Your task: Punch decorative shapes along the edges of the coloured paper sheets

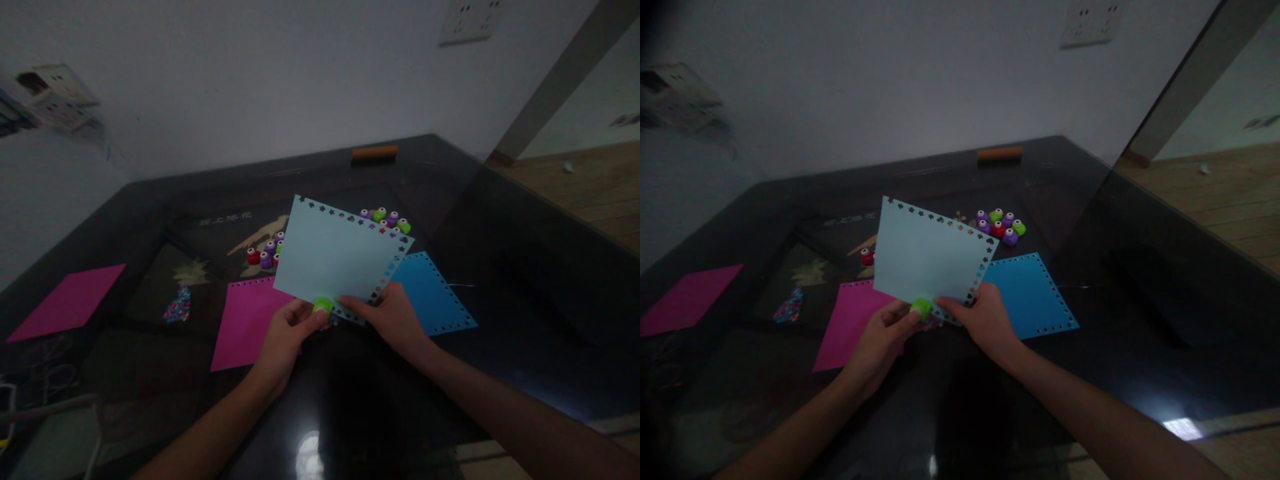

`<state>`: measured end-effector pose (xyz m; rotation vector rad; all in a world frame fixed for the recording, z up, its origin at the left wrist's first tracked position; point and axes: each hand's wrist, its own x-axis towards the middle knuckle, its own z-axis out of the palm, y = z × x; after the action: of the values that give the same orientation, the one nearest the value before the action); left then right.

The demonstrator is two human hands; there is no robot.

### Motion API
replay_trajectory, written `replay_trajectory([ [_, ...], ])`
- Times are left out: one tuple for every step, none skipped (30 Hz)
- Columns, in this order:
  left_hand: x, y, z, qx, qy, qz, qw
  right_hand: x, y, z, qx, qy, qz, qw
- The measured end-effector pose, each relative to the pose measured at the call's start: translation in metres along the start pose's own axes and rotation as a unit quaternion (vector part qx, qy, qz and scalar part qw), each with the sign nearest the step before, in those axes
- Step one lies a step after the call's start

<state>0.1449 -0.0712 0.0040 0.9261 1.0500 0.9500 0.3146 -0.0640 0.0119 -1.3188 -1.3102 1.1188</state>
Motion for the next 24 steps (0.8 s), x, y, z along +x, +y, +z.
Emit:
replay_trajectory([
  [-0.0001, 0.0, 0.0001, -0.001, 0.002, 0.0, 1.0, -0.0001, 0.0002, -0.0001, -0.002, -0.003, -0.001, 1.0],
  [-0.0003, 0.0001, 0.0001, -0.003, 0.002, 0.0, 1.0, -0.0002, 0.0005, -0.0002, -0.004, -0.003, -0.002, 1.0],
  [-0.0004, 0.0002, 0.0002, -0.006, 0.003, 0.0, 1.0, -0.0002, 0.0008, -0.0002, -0.006, -0.002, -0.003, 1.0],
  [-0.0005, 0.0003, 0.0003, -0.009, 0.003, -0.001, 1.0, -0.0002, 0.0011, -0.0002, -0.006, -0.001, -0.005, 1.0],
  [-0.0005, 0.0005, 0.0005, -0.011, 0.002, -0.002, 1.0, -0.0002, 0.0013, -0.0001, -0.004, 0.0, -0.006, 1.0],
  [-0.0005, 0.0007, 0.0007, -0.012, 0.001, -0.002, 1.0, -0.0002, 0.0015, 0.0001, -0.003, 0.0, -0.008, 1.0],
  [-0.0005, 0.001, 0.0008, -0.011, 0.001, -0.003, 1.0, -0.0002, 0.0016, 0.0002, -0.002, 0.0, -0.009, 1.0],
  [-0.0005, 0.0013, 0.001, -0.009, 0.001, -0.005, 1.0, -0.0003, 0.0016, 0.0003, -0.002, 0.001, -0.01, 1.0],
  [-0.0006, 0.0017, 0.0011, -0.006, 0.002, -0.006, 1.0, -0.0004, 0.0016, 0.0004, -0.001, 0.001, -0.01, 1.0],
  [-0.0006, 0.0019, 0.0012, -0.004, 0.002, -0.006, 1.0, -0.0005, 0.0015, 0.0004, -0.001, 0.001, -0.01, 1.0],
  [-0.0007, 0.0021, 0.0011, -0.003, 0.002, -0.006, 1.0, -0.0007, 0.0014, 0.0003, 0.0, 0.0, -0.01, 1.0],
  [-0.0008, 0.0021, 0.001, -0.002, 0.001, -0.005, 1.0, -0.0007, 0.0013, 0.0002, 0.001, -0.001, -0.008, 1.0],
  [-0.0008, 0.0019, 0.0008, -0.001, -0.001, -0.003, 1.0, -0.0007, 0.0013, 0.0001, 0.0, -0.001, -0.006, 1.0],
  [-0.0008, 0.0015, 0.0005, -0.001, -0.004, -0.001, 1.0, -0.0006, 0.0013, -0.0001, -0.003, 0.0, -0.005, 1.0],
  [-0.0007, 0.001, 0.0, -0.001, -0.006, 0.0, 1.0, -0.0005, 0.0015, -0.0002, -0.007, 0.001, -0.005, 1.0],
  [-0.0005, 0.0002, -0.0004, -0.001, -0.009, 0.0, 1.0, -0.0002, 0.0017, -0.0002, -0.011, 0.004, -0.006, 1.0],
  [-0.0002, -0.0006, -0.0009, -0.003, -0.012, 0.0, 1.0, 0.0, 0.0019, -0.0002, -0.013, 0.004, -0.009, 1.0],
  [0.0, -0.0014, -0.0014, -0.005, -0.015, -0.001, 1.0, 0.0003, 0.0022, -0.0002, -0.012, 0.003, -0.013, 1.0],
  [0.0004, -0.0022, -0.0019, -0.008, -0.017, -0.001, 1.0, 0.0005, 0.0024, 0.0, -0.01, 0.002, -0.015, 1.0],
  [0.0006, -0.0029, -0.0023, -0.01, -0.019, 0.0, 1.0, 0.0006, 0.0026, 0.0001, -0.009, 0.001, -0.015, 1.0],
  [0.0009, -0.0033, -0.0026, -0.011, -0.02, 0.001, 1.0, 0.0007, 0.0028, 0.0003, -0.008, 0.001, -0.014, 1.0],
  [0.001, -0.0036, -0.0028, -0.012, -0.02, 0.002, 1.0, 0.0007, 0.003, 0.0004, -0.009, 0.002, -0.012, 1.0],
  [0.0011, -0.0037, -0.0029, -0.011, -0.018, 0.003, 1.0, 0.0008, 0.0031, 0.0005, -0.01, 0.004, -0.012, 1.0],
  [0.0012, -0.0036, -0.003, -0.011, -0.017, 0.003, 1.0, 0.0008, 0.0031, 0.0005, -0.011, 0.006, -0.013, 1.0],
])
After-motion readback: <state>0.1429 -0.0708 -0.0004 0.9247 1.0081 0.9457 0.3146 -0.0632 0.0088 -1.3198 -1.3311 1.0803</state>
